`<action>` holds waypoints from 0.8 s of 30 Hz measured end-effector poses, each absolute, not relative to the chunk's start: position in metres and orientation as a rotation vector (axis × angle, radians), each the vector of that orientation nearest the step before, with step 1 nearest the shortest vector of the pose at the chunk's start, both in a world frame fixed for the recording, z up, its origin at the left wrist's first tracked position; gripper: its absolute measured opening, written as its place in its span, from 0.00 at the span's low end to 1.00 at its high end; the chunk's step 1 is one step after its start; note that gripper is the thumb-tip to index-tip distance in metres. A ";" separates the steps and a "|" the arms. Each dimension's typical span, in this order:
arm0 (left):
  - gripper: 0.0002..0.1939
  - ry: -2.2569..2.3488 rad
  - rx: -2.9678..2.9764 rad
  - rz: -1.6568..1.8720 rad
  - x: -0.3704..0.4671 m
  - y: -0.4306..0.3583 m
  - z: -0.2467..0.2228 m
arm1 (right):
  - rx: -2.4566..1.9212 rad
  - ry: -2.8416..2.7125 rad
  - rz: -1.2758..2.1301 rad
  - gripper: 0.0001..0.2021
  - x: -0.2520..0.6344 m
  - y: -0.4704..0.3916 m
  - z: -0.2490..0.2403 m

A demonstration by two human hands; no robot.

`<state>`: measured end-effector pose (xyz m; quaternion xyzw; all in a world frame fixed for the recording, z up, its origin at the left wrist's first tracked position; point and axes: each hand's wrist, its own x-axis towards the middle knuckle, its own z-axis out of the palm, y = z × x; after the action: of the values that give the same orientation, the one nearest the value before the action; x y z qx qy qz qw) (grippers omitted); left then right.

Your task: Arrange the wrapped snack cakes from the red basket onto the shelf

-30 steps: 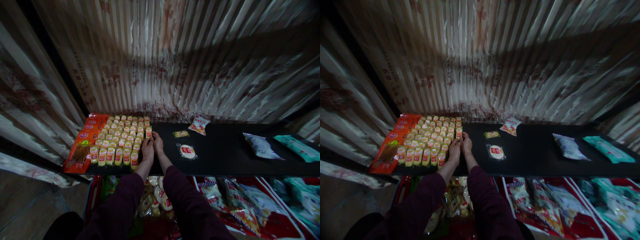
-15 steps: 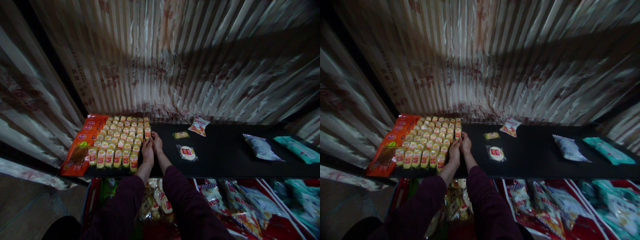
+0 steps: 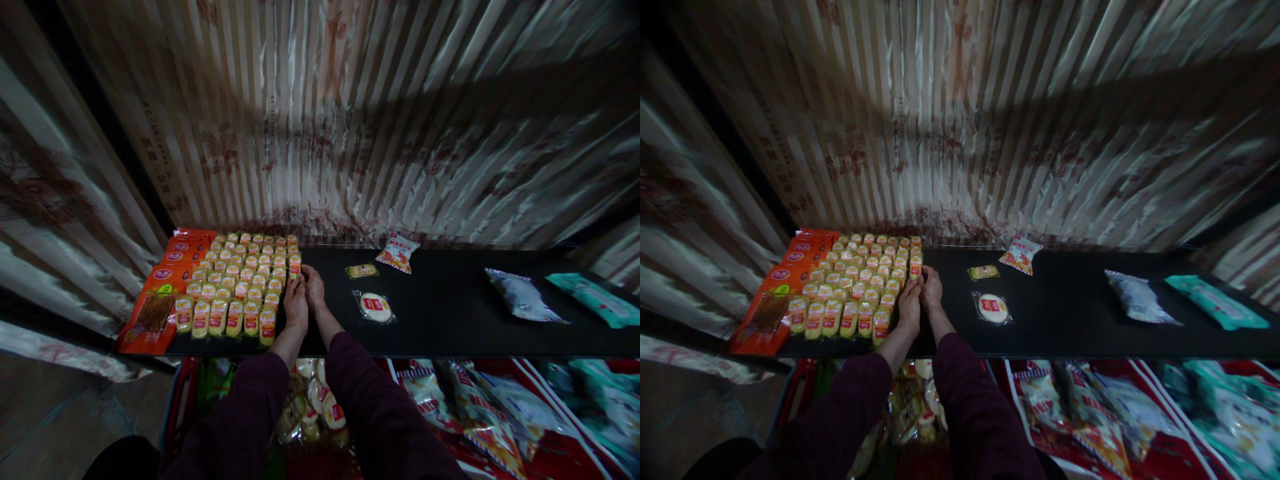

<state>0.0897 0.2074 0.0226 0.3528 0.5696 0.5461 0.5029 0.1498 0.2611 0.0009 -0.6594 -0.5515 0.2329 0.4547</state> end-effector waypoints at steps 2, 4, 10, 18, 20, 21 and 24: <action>0.20 1.387 0.883 1.315 0.089 0.208 0.022 | -1.610 -1.375 0.569 0.15 0.150 0.262 0.001; 0.20 1.396 0.901 1.316 0.088 0.208 0.022 | -1.603 -1.391 0.558 0.16 0.149 0.262 0.001; 0.20 1.333 0.860 1.347 0.086 0.209 0.021 | -1.652 -1.433 0.508 0.15 0.148 0.263 0.000; 0.20 1.348 0.831 1.327 0.085 0.209 0.019 | -1.676 -1.404 0.504 0.15 0.147 0.263 0.001; 0.20 1.358 0.825 1.325 0.085 0.209 0.020 | -1.672 -1.421 0.496 0.16 0.148 0.264 0.003; 0.21 1.366 0.819 1.325 0.085 0.209 0.020 | -1.672 -1.434 0.490 0.17 0.148 0.264 0.003; 0.21 1.367 0.795 1.320 0.085 0.209 0.021 | -1.678 -1.475 0.475 0.18 0.150 0.266 0.004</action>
<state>0.0847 0.2091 0.0213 0.3309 0.5688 0.5494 0.5148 0.1497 0.2665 0.0041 -0.6682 -0.5874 0.1892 0.4156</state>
